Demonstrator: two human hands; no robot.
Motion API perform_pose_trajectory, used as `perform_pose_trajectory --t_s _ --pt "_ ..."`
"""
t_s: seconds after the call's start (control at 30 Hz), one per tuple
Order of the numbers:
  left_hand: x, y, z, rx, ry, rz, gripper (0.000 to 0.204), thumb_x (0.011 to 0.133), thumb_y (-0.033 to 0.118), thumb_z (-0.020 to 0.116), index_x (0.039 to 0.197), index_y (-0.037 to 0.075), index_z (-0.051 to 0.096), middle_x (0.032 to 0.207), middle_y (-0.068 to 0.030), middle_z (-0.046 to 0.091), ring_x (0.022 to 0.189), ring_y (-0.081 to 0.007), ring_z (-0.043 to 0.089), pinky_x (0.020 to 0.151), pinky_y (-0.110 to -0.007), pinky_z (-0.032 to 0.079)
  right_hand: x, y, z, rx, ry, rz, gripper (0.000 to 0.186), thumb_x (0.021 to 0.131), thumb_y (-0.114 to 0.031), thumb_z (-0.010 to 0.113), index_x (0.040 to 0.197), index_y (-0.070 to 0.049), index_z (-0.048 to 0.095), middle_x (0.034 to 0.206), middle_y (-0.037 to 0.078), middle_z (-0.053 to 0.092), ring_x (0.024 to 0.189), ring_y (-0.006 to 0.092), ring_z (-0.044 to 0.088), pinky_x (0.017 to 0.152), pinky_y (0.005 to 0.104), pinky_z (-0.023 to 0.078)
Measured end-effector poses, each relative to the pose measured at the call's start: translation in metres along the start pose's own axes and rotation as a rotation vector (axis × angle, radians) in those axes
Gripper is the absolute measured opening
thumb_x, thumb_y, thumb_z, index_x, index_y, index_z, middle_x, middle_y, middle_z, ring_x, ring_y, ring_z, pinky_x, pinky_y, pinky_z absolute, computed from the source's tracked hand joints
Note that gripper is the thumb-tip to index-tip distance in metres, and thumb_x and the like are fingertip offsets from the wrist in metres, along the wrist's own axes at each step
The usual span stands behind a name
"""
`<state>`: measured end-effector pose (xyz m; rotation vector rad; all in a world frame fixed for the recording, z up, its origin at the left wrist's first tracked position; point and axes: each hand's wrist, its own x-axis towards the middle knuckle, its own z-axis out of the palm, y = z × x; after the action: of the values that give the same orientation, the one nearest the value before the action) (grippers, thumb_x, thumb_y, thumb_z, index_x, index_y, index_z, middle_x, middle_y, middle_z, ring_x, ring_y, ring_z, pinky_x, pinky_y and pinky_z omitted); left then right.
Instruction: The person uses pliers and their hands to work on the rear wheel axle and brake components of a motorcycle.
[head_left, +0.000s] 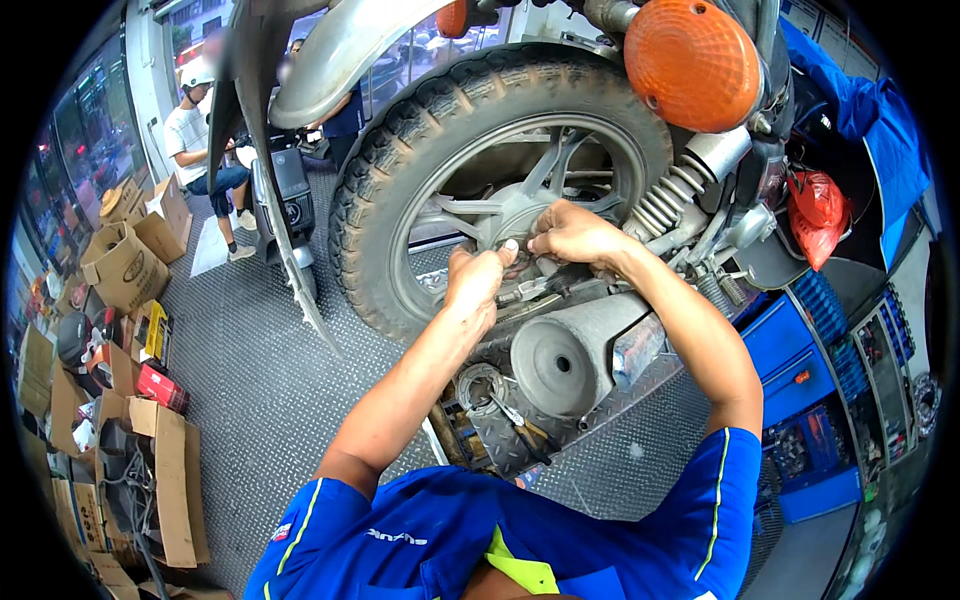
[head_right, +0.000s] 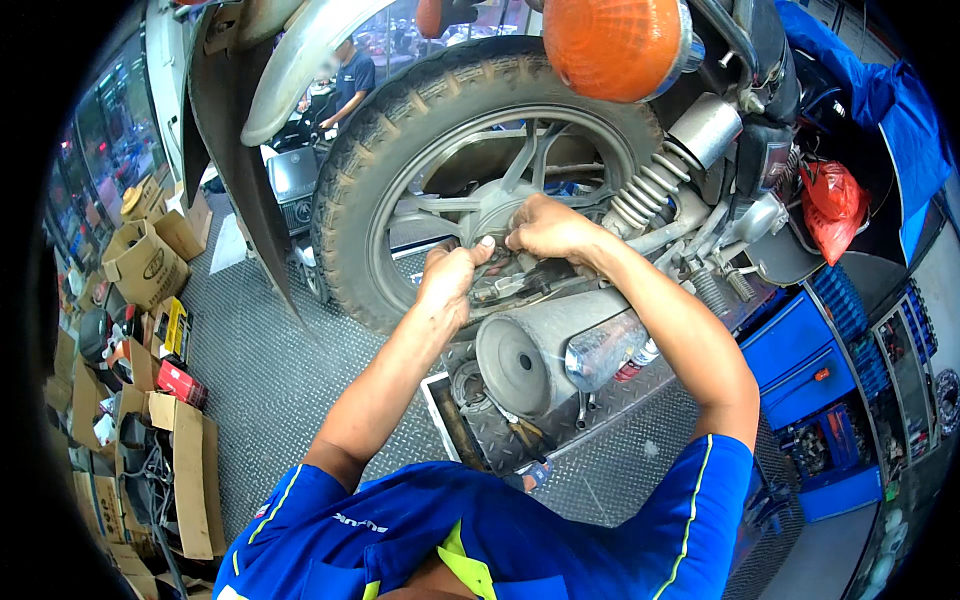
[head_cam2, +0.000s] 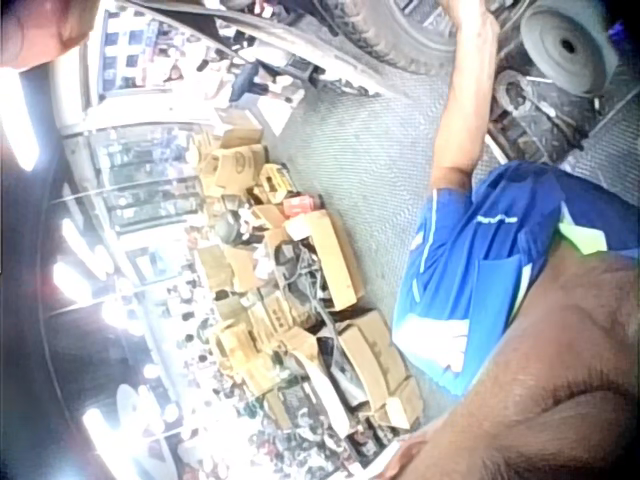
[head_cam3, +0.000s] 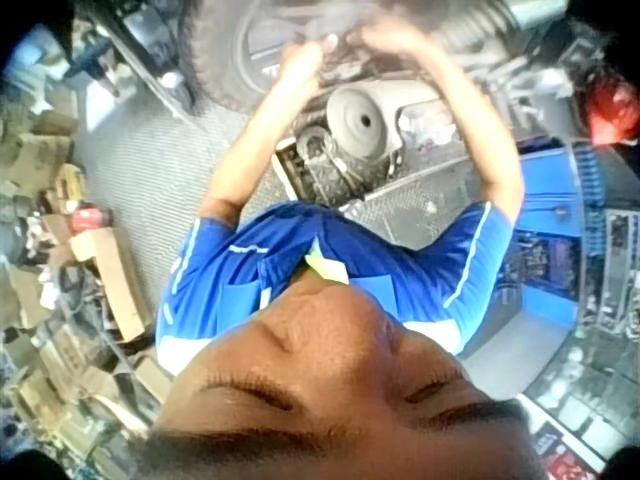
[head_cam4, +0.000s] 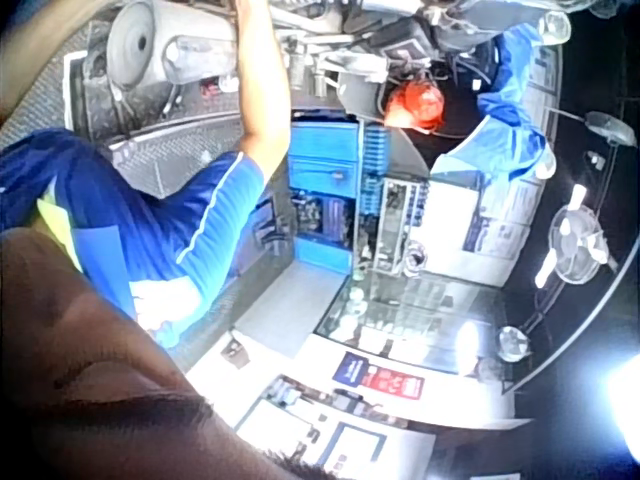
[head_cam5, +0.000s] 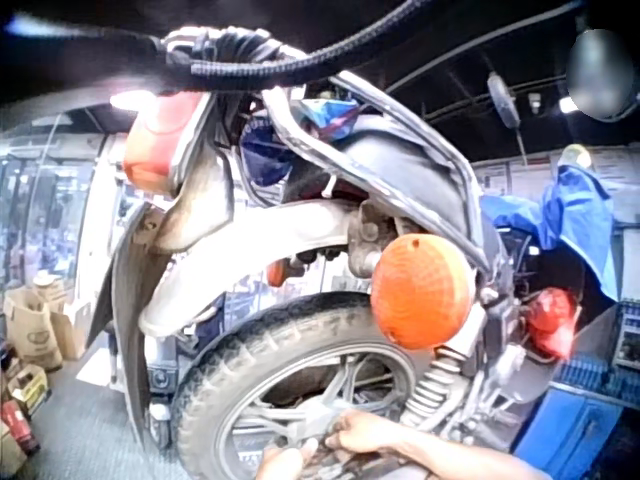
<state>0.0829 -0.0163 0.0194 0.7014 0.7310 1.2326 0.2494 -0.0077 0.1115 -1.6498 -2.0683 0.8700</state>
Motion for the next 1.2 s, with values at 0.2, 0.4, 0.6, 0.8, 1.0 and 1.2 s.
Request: perform_pose_trajectory --t_s 0.2,0.4,0.6,0.8,1.0,1.2 --pt "0.009 -0.003 -0.001 -0.006 -0.008 0.005 0.034 0.095 0.0 0.07 0.125 -0.009 0.058 0.112 -0.0197 0.07 0.09 -0.0278 0.073 0.077 -0.042 0.062 -0.007 -0.002 -0.005 -0.103 -0.006 -0.06 0.019 0.091 -0.014 0.07 0.087 0.005 0.072 0.068 0.007 0.066 0.063 0.0147 0.061 0.061 0.0331 0.048" --pt "0.005 0.007 -0.008 0.034 -0.103 -0.01 0.028 0.094 -0.004 0.069 0.121 -0.009 0.059 0.109 -0.0172 0.073 0.093 -0.0269 0.074 0.077 -0.037 0.06 -0.106 -0.045 -0.028 -0.325 0.359 -0.518 0.031 0.093 -0.023 0.075 0.109 0.003 0.074 0.092 0.016 0.073 0.083 0.0227 0.07 0.077 0.0365 0.054" --pt "0.02 -0.016 -0.016 0.057 -0.022 0.071 0.025 0.097 0.004 0.07 0.118 -0.008 0.064 0.107 -0.0186 0.074 0.089 -0.0259 0.075 0.079 -0.038 0.062 -0.254 0.04 0.038 0.628 0.128 -1.16 0.038 0.089 -0.031 0.079 0.077 0.004 0.072 0.065 0.014 0.069 0.043 0.0167 0.061 0.035 0.0281 0.041" --pt "0.007 -0.006 -0.005 0.094 -0.003 0.031 0.034 0.096 0.003 0.07 0.125 -0.01 0.058 0.111 -0.0203 0.073 0.094 -0.0286 0.076 0.081 -0.038 0.062 -0.184 0.154 0.242 1.063 0.433 0.001 0.03 0.088 -0.012 0.078 0.113 0.001 0.067 0.087 0.007 0.067 0.071 0.0177 0.064 0.061 0.0311 0.052" --pt "0.01 -0.002 -0.006 0.069 -0.056 -0.026 0.03 0.098 0.003 0.067 0.123 -0.011 0.058 0.11 -0.0208 0.072 0.095 -0.0305 0.076 0.079 -0.04 0.065 -0.052 0.171 0.255 1.09 0.273 -0.048 0.03 0.094 -0.023 0.073 0.114 -0.001 0.066 0.092 0.006 0.068 0.076 0.0163 0.065 0.067 0.0313 0.052" --pt "-0.003 0.009 -0.005 0.083 -0.036 -0.072 0.032 0.101 0.008 0.065 0.126 -0.01 0.055 0.109 -0.0228 0.071 0.092 -0.0309 0.075 0.073 -0.049 0.066 0.023 0.183 0.247 0.904 0.0 -0.194 0.033 0.1 -0.034 0.067 0.115 -0.004 0.065 0.097 0.006 0.069 0.081 0.0149 0.065 0.072 0.0314 0.052"
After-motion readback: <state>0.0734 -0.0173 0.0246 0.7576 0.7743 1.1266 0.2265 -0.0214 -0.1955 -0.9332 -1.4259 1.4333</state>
